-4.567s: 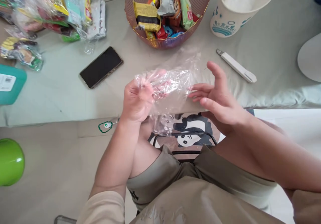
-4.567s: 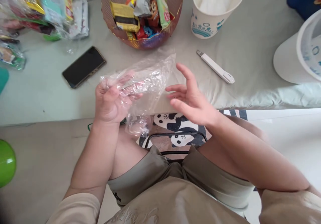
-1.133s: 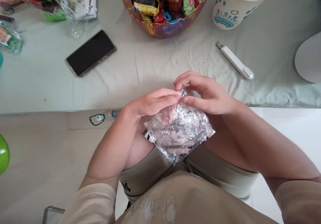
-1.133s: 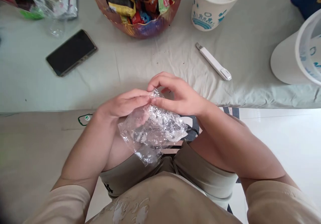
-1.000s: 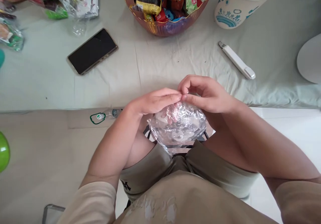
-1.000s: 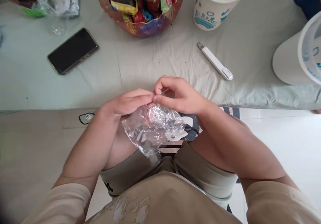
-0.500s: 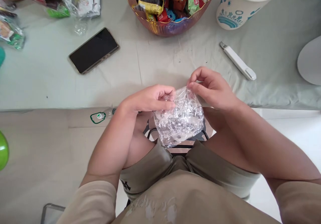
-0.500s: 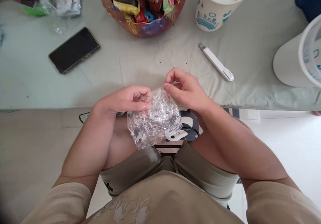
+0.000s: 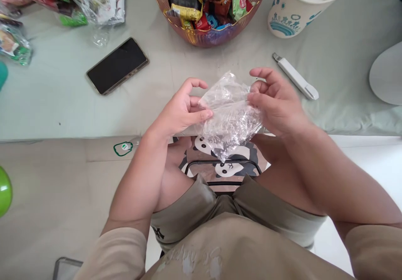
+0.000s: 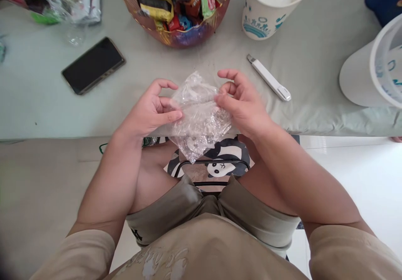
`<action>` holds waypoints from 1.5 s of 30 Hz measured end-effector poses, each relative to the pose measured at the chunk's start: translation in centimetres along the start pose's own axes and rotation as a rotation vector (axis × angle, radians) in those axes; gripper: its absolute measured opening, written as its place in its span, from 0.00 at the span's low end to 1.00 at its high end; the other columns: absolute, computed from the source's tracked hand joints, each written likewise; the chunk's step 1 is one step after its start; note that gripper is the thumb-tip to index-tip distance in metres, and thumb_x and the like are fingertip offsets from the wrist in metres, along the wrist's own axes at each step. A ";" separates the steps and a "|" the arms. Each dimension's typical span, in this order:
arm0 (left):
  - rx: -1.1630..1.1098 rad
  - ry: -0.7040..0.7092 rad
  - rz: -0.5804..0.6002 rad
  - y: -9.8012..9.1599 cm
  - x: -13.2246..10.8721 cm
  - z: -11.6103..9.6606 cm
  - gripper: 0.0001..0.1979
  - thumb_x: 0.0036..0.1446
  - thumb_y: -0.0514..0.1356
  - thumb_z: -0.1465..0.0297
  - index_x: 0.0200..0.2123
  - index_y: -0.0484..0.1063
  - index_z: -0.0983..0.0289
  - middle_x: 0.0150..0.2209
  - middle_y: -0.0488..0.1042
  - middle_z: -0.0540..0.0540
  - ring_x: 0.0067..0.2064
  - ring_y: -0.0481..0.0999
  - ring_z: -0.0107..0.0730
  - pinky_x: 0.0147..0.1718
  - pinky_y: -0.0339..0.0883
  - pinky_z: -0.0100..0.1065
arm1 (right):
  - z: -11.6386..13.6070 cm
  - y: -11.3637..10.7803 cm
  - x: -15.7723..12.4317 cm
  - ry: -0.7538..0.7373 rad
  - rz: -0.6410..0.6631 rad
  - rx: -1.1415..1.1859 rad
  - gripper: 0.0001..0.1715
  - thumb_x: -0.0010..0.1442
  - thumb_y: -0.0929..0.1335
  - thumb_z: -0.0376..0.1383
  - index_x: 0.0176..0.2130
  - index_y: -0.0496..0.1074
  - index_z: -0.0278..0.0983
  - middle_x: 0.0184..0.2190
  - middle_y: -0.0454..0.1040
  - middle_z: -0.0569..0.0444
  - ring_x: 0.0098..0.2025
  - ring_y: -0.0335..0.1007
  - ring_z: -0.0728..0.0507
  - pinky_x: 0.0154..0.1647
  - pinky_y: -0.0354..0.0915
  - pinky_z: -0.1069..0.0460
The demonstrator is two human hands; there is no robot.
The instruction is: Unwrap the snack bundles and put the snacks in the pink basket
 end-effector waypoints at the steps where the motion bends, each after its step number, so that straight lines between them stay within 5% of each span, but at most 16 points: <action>1: 0.006 0.015 -0.031 -0.1 0.1 0.1 0.31 0.48 0.74 0.66 0.50 0.62 0.56 0.28 0.79 0.44 0.29 0.79 0.27 0.29 0.70 0.27 | -0.1 -0.2 0.1 -0.017 0.004 -0.017 0.26 0.62 0.74 0.42 0.57 0.67 0.47 0.34 0.71 0.59 0.30 0.70 0.49 0.28 0.67 0.52; 4: 0.023 0.039 -0.058 -0.8 0.1 0.2 0.33 0.49 0.75 0.65 0.55 0.63 0.56 0.31 0.80 0.47 0.33 0.80 0.27 0.32 0.70 0.27 | 0.1 0.1 -0.1 0.024 0.090 -0.036 0.25 0.60 0.75 0.41 0.55 0.69 0.44 0.35 0.74 0.57 0.30 0.70 0.49 0.27 0.66 0.52; 10: 0.049 0.009 0.131 -0.6 -0.4 0.1 0.40 0.43 0.77 0.52 0.56 0.70 0.61 0.49 0.80 0.59 0.50 0.82 0.40 0.45 0.75 0.33 | 2.2 2.3 -1.1 0.085 0.261 -0.034 0.22 0.54 0.77 0.34 0.47 0.70 0.38 0.31 0.71 0.59 0.28 0.66 0.51 0.26 0.63 0.54; 12: 0.081 0.033 0.119 0.4 -0.3 -0.1 0.38 0.44 0.76 0.49 0.54 0.72 0.62 0.45 0.79 0.57 0.45 0.81 0.37 0.41 0.75 0.32 | 2.2 2.9 -1.2 0.105 0.320 -0.024 0.24 0.54 0.77 0.33 0.48 0.70 0.38 0.30 0.71 0.60 0.27 0.64 0.52 0.26 0.61 0.55; 17: 0.173 0.103 -0.147 1.6 0.5 -0.3 0.22 0.58 0.68 0.49 0.32 0.73 0.63 0.23 0.69 0.48 0.24 0.67 0.25 0.23 0.60 0.29 | 1.6 2.7 -1.1 0.173 0.227 -0.097 0.16 0.56 0.77 0.40 0.40 0.73 0.36 0.25 0.70 0.60 0.24 0.61 0.52 0.23 0.56 0.54; 21: 0.097 0.151 -0.297 0.9 0.7 0.0 0.22 0.58 0.68 0.48 0.29 0.69 0.59 0.22 0.64 0.46 0.21 0.61 0.24 0.19 0.54 0.31 | 1.2 1.4 -0.7 0.144 -0.016 -0.161 0.19 0.56 0.79 0.45 0.30 0.70 0.38 0.20 0.64 0.60 0.22 0.56 0.52 0.22 0.50 0.53; 24: 0.073 0.187 -0.377 0.5 0.7 0.1 0.20 0.62 0.65 0.49 0.31 0.67 0.57 0.23 0.64 0.47 0.22 0.60 0.25 0.20 0.53 0.33 | 1.1 1.0 -0.3 0.024 -0.164 0.041 0.21 0.58 0.77 0.51 0.35 0.68 0.41 0.26 0.67 0.59 0.28 0.64 0.49 0.28 0.61 0.52; 27: 0.033 0.175 -0.454 0.2 0.9 0.2 0.19 0.65 0.61 0.48 0.34 0.65 0.55 0.25 0.65 0.48 0.25 0.64 0.27 0.22 0.55 0.33 | 1.1 1.8 -0.1 0.034 -0.057 0.169 0.28 0.54 0.77 0.57 0.41 0.68 0.43 0.34 0.72 0.56 0.37 0.73 0.46 0.38 0.70 0.49; 30: -0.144 0.180 -0.499 -0.1 1.0 0.1 0.20 0.59 0.66 0.48 0.34 0.67 0.56 0.28 0.70 0.48 0.28 0.67 0.26 0.23 0.59 0.30 | 1.3 2.7 -0.5 0.126 0.077 0.067 0.25 0.53 0.79 0.53 0.36 0.70 0.40 0.31 0.72 0.56 0.33 0.71 0.46 0.33 0.67 0.50; 33: -0.325 0.125 -0.370 0.3 1.1 0.1 0.20 0.57 0.66 0.49 0.36 0.71 0.58 0.36 0.77 0.51 0.35 0.76 0.29 0.31 0.70 0.30 | 1.4 2.7 -0.7 0.119 0.026 -0.024 0.19 0.58 0.77 0.46 0.30 0.68 0.39 0.24 0.67 0.58 0.26 0.63 0.50 0.28 0.61 0.51; 37: -0.250 -0.061 -0.147 1.3 0.9 0.2 0.14 0.51 0.71 0.61 0.37 0.76 0.62 0.34 0.81 0.52 0.38 0.83 0.34 0.37 0.78 0.34 | 1.4 2.1 -0.6 0.015 -0.107 -0.005 0.19 0.60 0.76 0.47 0.30 0.68 0.40 0.24 0.66 0.58 0.26 0.63 0.49 0.26 0.61 0.51; 45: -0.056 -0.002 -0.159 0.9 0.9 0.4 0.15 0.57 0.66 0.56 0.31 0.75 0.62 0.20 0.75 0.49 0.22 0.77 0.29 0.20 0.68 0.27 | 1.8 1.9 -0.8 0.092 0.033 -0.047 0.16 0.63 0.74 0.48 0.42 0.73 0.40 0.16 0.57 0.64 0.17 0.49 0.52 0.17 0.45 0.53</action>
Point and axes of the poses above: each hand's wrist, its own x-axis towards the middle knuckle, its own y-axis out of the palm, z = x × y, the point moved 3 cm from there along x, towards the middle knuckle
